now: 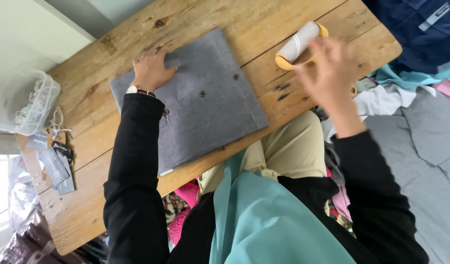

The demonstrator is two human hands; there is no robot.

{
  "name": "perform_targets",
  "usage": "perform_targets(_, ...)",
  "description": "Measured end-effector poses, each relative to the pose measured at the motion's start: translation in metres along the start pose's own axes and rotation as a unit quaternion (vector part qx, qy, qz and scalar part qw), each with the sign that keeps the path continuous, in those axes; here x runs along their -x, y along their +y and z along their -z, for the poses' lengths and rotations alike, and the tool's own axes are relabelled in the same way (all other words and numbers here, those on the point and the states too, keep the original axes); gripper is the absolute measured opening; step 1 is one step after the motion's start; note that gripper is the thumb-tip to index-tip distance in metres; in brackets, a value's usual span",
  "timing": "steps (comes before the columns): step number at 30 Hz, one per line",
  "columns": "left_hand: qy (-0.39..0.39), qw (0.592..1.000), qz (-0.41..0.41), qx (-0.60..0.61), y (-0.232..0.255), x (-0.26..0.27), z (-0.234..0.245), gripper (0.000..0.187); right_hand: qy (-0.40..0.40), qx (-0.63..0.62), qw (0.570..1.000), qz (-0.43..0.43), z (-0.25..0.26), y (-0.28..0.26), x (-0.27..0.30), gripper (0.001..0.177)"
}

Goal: The person uses a lint roller on a folded grey shirt, attaches multiple brand tags to the collar area, and then carefully places the prepared shirt into a clear plastic bag.

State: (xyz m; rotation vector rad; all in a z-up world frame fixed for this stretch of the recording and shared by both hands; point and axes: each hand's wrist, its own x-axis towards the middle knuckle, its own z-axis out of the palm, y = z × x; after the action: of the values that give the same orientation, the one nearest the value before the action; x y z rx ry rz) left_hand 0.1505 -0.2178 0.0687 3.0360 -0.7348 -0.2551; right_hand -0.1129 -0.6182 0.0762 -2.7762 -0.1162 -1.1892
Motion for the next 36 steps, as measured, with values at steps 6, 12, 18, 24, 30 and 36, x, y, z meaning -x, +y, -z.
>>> perform_targets(6,-0.076,0.993,0.049,0.071,-0.002,-0.021,0.019,0.062,-0.375,-0.054,0.921,-0.089,-0.05,-0.091,-0.021,0.075)
perform_targets(12,-0.084,0.994,-0.029,-0.069,-0.017,-0.041,0.016,0.018,-0.35,-0.205,0.902,-0.149,-0.075,-0.096,-0.02,0.069)
perform_targets(18,0.084,0.995,-0.044,-0.035,-0.005,0.024,0.066,0.023,-0.415,-0.218,0.867,-0.167,-0.099,-0.09,-0.025,0.052)
perform_targets(24,0.331,0.905,-0.237,0.121,-0.048,0.075,0.122,0.038,-0.214,-0.375,0.897,-0.096,-0.05,-0.104,-0.087,0.02)
perform_targets(30,0.481,0.791,-0.281,0.254,-0.01,0.161,0.173,0.019,0.022,-0.262,0.944,0.199,0.001,-0.116,-0.117,0.027)
perform_targets(36,0.384,0.877,-0.149,0.247,-0.045,0.191,0.017,0.026,-0.065,-0.213,0.945,0.239,-0.025,-0.117,-0.046,0.028)
